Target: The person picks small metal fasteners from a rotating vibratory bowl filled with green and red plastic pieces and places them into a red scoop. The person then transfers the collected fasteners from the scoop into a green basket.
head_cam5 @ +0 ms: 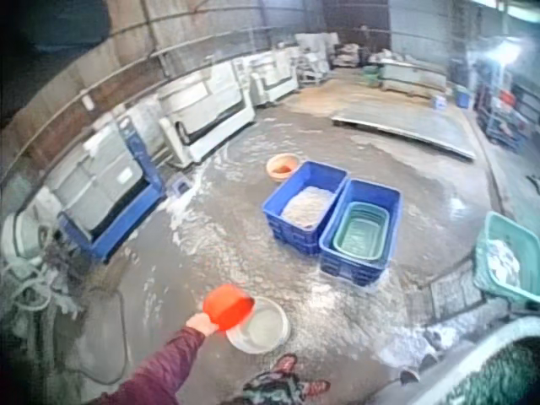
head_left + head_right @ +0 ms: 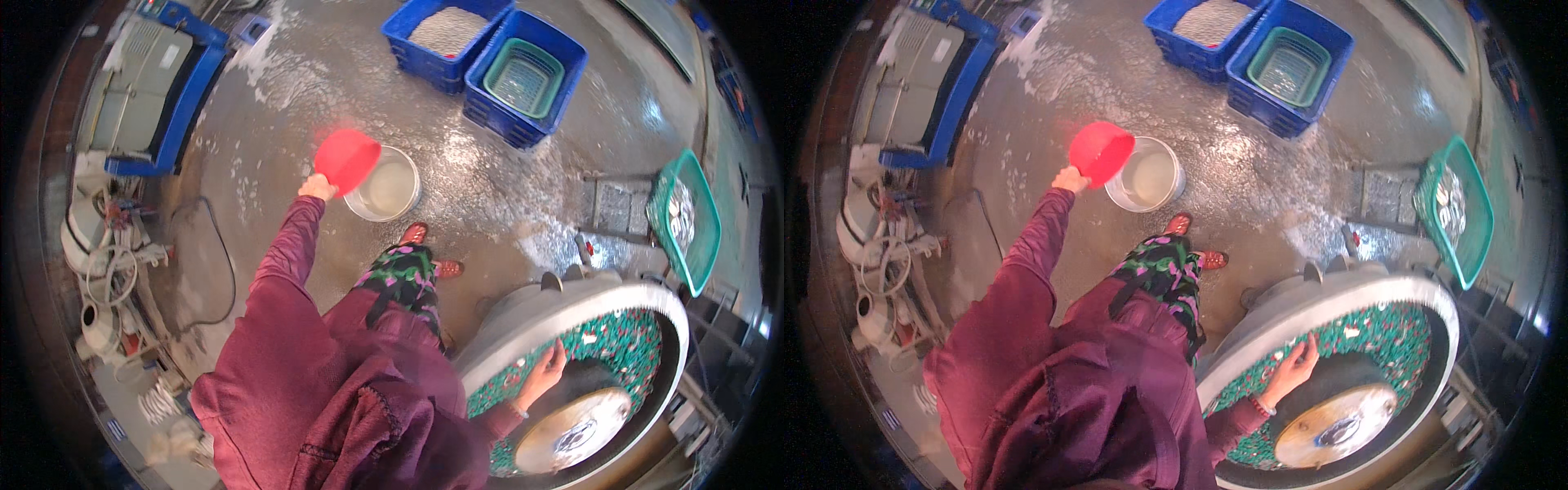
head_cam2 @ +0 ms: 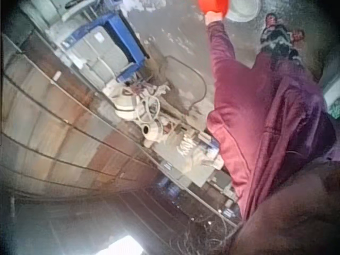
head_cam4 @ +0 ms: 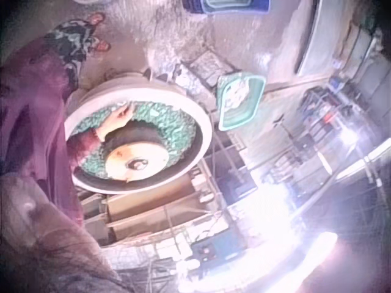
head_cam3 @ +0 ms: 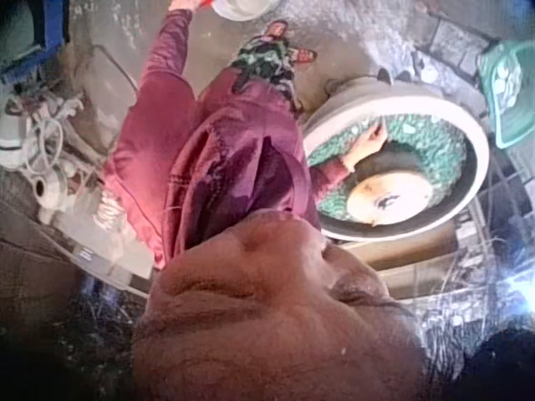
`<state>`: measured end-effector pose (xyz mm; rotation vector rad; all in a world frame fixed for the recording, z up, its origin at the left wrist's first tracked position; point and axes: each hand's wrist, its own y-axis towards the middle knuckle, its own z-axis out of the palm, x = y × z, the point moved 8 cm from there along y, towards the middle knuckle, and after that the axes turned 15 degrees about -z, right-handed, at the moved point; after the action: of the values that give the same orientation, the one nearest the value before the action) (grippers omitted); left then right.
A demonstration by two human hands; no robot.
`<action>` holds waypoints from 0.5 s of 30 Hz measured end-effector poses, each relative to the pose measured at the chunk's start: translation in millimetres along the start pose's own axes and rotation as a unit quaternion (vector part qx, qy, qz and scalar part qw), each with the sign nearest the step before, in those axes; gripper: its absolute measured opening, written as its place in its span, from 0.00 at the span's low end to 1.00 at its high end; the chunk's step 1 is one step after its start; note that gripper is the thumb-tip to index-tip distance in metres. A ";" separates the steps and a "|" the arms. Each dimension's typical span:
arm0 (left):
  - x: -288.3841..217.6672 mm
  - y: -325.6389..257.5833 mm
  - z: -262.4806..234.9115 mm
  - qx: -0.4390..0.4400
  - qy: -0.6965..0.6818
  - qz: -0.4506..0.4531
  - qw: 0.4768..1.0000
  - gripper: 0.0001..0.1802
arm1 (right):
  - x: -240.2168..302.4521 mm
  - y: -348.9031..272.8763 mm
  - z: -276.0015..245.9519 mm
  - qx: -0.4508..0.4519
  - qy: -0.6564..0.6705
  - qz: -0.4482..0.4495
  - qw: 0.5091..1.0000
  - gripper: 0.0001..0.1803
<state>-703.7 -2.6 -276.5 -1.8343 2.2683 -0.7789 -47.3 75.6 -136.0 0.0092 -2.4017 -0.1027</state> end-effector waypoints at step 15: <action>-80.1 207.0 426.6 0.109 -0.114 -0.031 0.987 0.54 | 67.4 -84.1 233.0 0.280 0.016 0.030 0.959 0.12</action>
<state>-692.6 -33.0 -756.3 -1.7973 1.9152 -0.7502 -255.8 6.1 -268.9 0.2000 -2.3184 0.6028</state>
